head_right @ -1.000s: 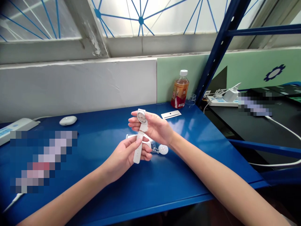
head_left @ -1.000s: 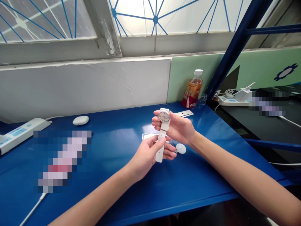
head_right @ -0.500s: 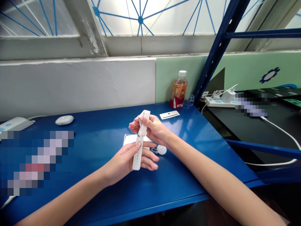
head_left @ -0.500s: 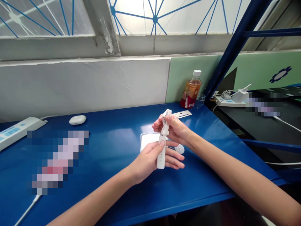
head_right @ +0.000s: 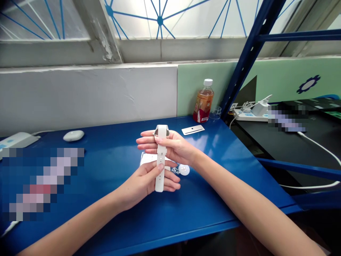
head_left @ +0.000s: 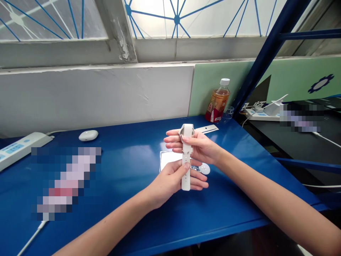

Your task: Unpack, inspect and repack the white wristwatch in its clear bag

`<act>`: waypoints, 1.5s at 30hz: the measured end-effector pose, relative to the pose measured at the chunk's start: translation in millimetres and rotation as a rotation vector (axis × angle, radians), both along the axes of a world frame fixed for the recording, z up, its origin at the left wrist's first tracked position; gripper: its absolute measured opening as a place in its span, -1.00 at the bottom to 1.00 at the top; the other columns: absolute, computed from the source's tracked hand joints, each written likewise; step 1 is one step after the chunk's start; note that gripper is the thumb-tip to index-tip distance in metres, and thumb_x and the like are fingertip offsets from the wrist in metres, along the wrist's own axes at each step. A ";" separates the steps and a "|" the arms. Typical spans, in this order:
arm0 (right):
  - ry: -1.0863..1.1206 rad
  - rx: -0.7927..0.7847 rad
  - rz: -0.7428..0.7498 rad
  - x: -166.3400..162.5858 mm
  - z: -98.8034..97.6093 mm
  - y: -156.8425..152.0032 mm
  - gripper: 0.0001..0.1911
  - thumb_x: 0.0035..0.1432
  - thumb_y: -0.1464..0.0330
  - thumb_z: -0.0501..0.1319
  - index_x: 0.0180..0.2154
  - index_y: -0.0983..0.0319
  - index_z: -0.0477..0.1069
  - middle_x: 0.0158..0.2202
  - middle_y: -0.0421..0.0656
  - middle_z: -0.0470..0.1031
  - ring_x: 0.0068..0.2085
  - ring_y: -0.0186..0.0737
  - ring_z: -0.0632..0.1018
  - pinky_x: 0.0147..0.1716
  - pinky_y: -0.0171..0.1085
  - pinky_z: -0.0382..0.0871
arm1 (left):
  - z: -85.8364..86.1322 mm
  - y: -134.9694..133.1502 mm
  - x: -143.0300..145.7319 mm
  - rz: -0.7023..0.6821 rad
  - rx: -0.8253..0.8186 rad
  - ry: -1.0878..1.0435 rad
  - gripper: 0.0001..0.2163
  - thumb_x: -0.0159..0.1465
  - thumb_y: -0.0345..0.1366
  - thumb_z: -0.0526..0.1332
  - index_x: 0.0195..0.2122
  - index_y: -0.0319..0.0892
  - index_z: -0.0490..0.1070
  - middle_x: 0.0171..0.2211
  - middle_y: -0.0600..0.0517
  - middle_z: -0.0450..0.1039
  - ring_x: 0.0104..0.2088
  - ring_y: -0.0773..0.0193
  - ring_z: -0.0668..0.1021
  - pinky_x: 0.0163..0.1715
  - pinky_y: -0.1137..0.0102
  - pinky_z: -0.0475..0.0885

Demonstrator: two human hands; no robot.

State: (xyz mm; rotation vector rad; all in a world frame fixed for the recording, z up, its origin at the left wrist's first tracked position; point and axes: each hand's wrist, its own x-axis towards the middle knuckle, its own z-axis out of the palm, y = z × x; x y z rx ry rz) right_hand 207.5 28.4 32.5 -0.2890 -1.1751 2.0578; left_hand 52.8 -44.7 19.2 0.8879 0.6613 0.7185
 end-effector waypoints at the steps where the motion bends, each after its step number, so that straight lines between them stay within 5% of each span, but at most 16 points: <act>1: 0.002 0.000 -0.002 0.5 -0.4 0.9 -0.69 0.30 0.41 0.21 0.06 0.30 0.47 0.03 -0.01 0.58 0.01 -0.21 0.61 0.07 -0.26 0.47 | 0.2 -0.3 0.1 0.001 0.004 0.005 -0.68 0.41 -0.16 0.16 -0.04 -0.38 0.39 -0.25 -0.26 0.61 -0.24 0.04 0.68 -0.14 0.15 0.55; 17: -0.033 0.035 0.063 5.5 -10.3 11.0 -0.65 0.25 0.36 0.26 0.07 0.25 0.45 0.02 -0.04 0.58 -0.04 -0.16 0.63 0.00 -0.19 0.51 | 0.7 -7.0 1.8 -0.019 0.079 0.040 -0.62 0.39 -0.05 0.16 -0.08 -0.33 0.46 -0.22 -0.23 0.63 -0.19 0.02 0.68 -0.11 0.15 0.54; 22: 0.023 0.025 -0.076 4.9 -9.9 11.4 -0.56 0.18 0.43 0.29 0.10 0.13 0.42 -0.12 -0.18 0.62 -0.18 -0.26 0.64 -0.04 -0.21 0.49 | 2.6 -2.8 -1.2 0.051 0.040 0.011 -0.60 0.39 -0.03 0.15 -0.05 -0.34 0.43 -0.28 -0.23 0.63 -0.27 0.02 0.69 -0.19 0.18 0.54; 26: 0.087 0.011 -0.240 4.2 -6.6 14.3 -0.60 0.19 0.45 0.24 0.08 0.13 0.43 -0.26 -0.24 0.59 -0.26 -0.33 0.60 -0.13 -0.31 0.48 | 8.1 -1.0 -5.3 0.087 0.112 -0.093 -0.50 0.35 0.04 0.17 0.11 -0.30 0.38 -0.02 -0.29 0.56 -0.07 -0.09 0.63 -0.05 0.13 0.49; 30: 0.092 -0.052 -0.323 0.9 -4.5 15.9 -0.71 0.26 0.31 0.13 -0.03 0.21 0.48 -0.36 -0.23 0.50 -0.27 -0.27 0.57 -0.13 -0.25 0.46 | 15.1 -2.9 -4.4 0.160 0.225 -0.003 -0.61 0.32 -0.18 0.31 0.11 -0.23 0.41 0.17 -0.22 0.42 0.13 -0.10 0.51 0.10 0.14 0.41; 33: 0.086 -0.063 -0.356 -1.5 -3.7 15.4 -0.61 0.28 0.21 -0.01 -0.08 0.23 0.49 -0.34 -0.18 0.49 -0.22 -0.20 0.56 -0.04 -0.15 0.42 | 16.9 -3.2 -2.2 0.255 0.243 0.027 -0.60 0.27 -0.24 0.35 0.10 -0.21 0.41 0.20 -0.20 0.40 0.18 -0.08 0.47 0.12 0.18 0.40; 40: -0.017 0.110 -0.414 -3.2 -5.0 11.1 -0.80 0.20 0.22 0.27 -0.21 0.19 0.52 -0.34 -0.20 0.54 -0.21 -0.24 0.58 -0.10 -0.21 0.45 | 13.9 4.3 -5.4 0.437 0.322 0.242 -0.52 0.27 -0.16 0.34 0.16 -0.23 0.34 0.04 -0.19 0.52 -0.04 0.00 0.63 -0.04 0.22 0.53; 45: -0.159 0.304 -0.444 -2.7 -11.0 7.2 -0.75 0.10 0.14 0.38 -0.34 0.19 0.58 -0.40 -0.19 0.55 -0.34 -0.28 0.55 -0.25 -0.26 0.44 | 11.7 7.1 -5.7 0.451 0.374 0.247 -0.56 0.24 -0.17 0.38 0.10 -0.17 0.39 0.04 -0.12 0.53 -0.04 0.00 0.63 -0.08 0.26 0.55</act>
